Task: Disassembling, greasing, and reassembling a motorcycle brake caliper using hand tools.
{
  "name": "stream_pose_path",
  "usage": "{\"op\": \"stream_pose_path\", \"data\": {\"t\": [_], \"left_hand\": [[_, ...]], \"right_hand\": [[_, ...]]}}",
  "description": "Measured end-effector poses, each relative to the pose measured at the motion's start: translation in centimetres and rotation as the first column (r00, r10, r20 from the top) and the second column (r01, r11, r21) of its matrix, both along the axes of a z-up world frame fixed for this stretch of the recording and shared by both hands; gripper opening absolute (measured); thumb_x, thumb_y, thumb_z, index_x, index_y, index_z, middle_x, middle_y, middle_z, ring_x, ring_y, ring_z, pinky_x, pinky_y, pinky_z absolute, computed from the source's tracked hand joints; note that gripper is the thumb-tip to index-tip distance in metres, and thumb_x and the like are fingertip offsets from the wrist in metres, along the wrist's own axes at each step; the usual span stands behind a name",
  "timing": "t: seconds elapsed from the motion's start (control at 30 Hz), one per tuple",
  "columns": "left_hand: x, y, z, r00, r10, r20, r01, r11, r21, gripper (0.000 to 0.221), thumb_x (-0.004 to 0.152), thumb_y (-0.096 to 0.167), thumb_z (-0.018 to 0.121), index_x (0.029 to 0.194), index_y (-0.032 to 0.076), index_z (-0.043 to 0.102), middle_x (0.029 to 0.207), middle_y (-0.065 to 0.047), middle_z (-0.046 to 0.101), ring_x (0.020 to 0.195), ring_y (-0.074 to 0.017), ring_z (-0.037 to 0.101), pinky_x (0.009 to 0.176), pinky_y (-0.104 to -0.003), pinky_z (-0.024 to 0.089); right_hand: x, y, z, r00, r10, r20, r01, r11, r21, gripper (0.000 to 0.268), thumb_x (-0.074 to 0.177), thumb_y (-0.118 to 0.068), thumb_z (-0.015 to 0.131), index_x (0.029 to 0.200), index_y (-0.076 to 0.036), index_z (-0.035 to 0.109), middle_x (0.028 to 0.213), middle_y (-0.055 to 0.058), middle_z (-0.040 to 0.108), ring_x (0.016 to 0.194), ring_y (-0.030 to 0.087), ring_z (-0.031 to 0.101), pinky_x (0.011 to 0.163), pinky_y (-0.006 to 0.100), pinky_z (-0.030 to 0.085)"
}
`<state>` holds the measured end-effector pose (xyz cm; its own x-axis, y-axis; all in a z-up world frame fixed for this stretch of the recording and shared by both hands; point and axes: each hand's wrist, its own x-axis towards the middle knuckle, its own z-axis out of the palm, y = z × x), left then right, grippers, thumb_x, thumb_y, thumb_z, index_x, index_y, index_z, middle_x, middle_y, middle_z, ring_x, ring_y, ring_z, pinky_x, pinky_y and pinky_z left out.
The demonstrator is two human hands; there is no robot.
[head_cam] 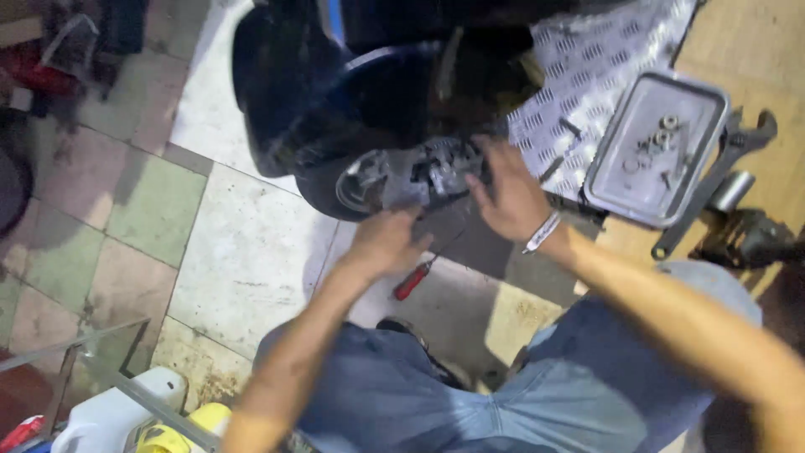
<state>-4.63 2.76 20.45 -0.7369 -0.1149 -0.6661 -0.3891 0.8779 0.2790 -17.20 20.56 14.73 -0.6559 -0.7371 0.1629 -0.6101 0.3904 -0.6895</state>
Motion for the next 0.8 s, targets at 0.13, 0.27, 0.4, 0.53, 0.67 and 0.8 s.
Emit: {"op": "stream_pose_path", "data": {"t": [0.13,0.27,0.4,0.53,0.67,0.8], "left_hand": [[-1.4,0.7,-3.9,0.991,0.084,-0.103,-0.086,0.996,-0.019,0.059,0.096,0.041,0.058,0.143,0.006,0.055,0.126,-0.024,0.069,0.123,-0.0395,0.064,0.102,-0.055,0.050],[-1.6,0.9,-6.8,0.960,0.218,-0.175,-0.212,0.976,0.051,0.051,0.091,0.041,0.061,0.125,0.003,0.068,0.113,-0.023,0.072,0.116,-0.0401,0.067,0.094,-0.054,0.055],[-1.1,-0.2,-5.9,0.892,0.380,-0.246,-0.346,0.923,0.170,0.044,0.092,0.037,0.060,0.114,0.002,0.074,0.104,-0.024,0.075,0.109,-0.0425,0.069,0.088,-0.055,0.057],[-1.1,0.0,-6.2,0.833,0.447,-0.326,-0.380,0.890,0.251,0.046,0.098,0.042,0.054,0.116,0.003,0.073,0.103,-0.022,0.075,0.105,-0.0416,0.071,0.087,-0.053,0.059],[-0.8,1.4,-5.2,0.696,0.689,-0.202,-0.548,0.692,0.470,0.048,0.095,0.044,0.057,0.116,0.004,0.073,0.104,-0.020,0.076,0.108,-0.0382,0.071,0.086,-0.052,0.058],[0.7,2.8,-8.0,0.601,0.799,0.026,-0.657,0.476,0.585,0.061,0.087,0.048,0.067,0.123,-0.001,0.069,0.115,-0.020,0.074,0.124,-0.0373,0.064,0.100,-0.050,0.053]], "right_hand": [[-1.0,-3.1,-6.3,0.990,-0.130,0.057,0.134,0.987,-0.086,0.046,0.109,-0.031,0.051,0.132,0.009,0.058,0.111,0.032,0.067,0.108,0.051,0.063,0.094,0.059,0.048],[-1.7,-4.8,-8.2,0.957,-0.066,-0.282,0.019,0.986,-0.167,0.029,0.107,-0.026,0.059,0.114,0.001,0.068,0.088,0.019,0.071,0.091,0.038,0.071,0.082,0.047,0.055],[-1.9,-5.9,-6.2,0.965,0.019,-0.262,-0.101,0.948,-0.302,0.020,0.104,-0.020,0.069,0.107,0.000,0.071,0.084,0.018,0.072,0.087,0.040,0.071,0.075,0.046,0.057],[-3.0,-4.0,-4.2,0.976,0.166,-0.141,-0.198,0.944,-0.263,0.024,0.102,-0.019,0.073,0.107,0.004,0.069,0.095,0.026,0.071,0.099,0.050,0.067,0.081,0.056,0.055],[-1.6,-2.6,-4.5,0.991,-0.002,0.130,-0.031,0.966,0.255,0.060,0.093,-0.040,0.073,0.137,-0.004,0.055,0.115,0.026,0.067,0.115,0.049,0.062,0.095,0.059,0.052],[-0.8,-2.9,-2.6,0.637,-0.255,0.728,0.052,0.956,0.290,0.083,0.092,-0.037,0.074,0.149,0.002,0.030,0.143,0.037,0.049,0.131,0.051,0.052,0.108,0.060,0.046]]}}
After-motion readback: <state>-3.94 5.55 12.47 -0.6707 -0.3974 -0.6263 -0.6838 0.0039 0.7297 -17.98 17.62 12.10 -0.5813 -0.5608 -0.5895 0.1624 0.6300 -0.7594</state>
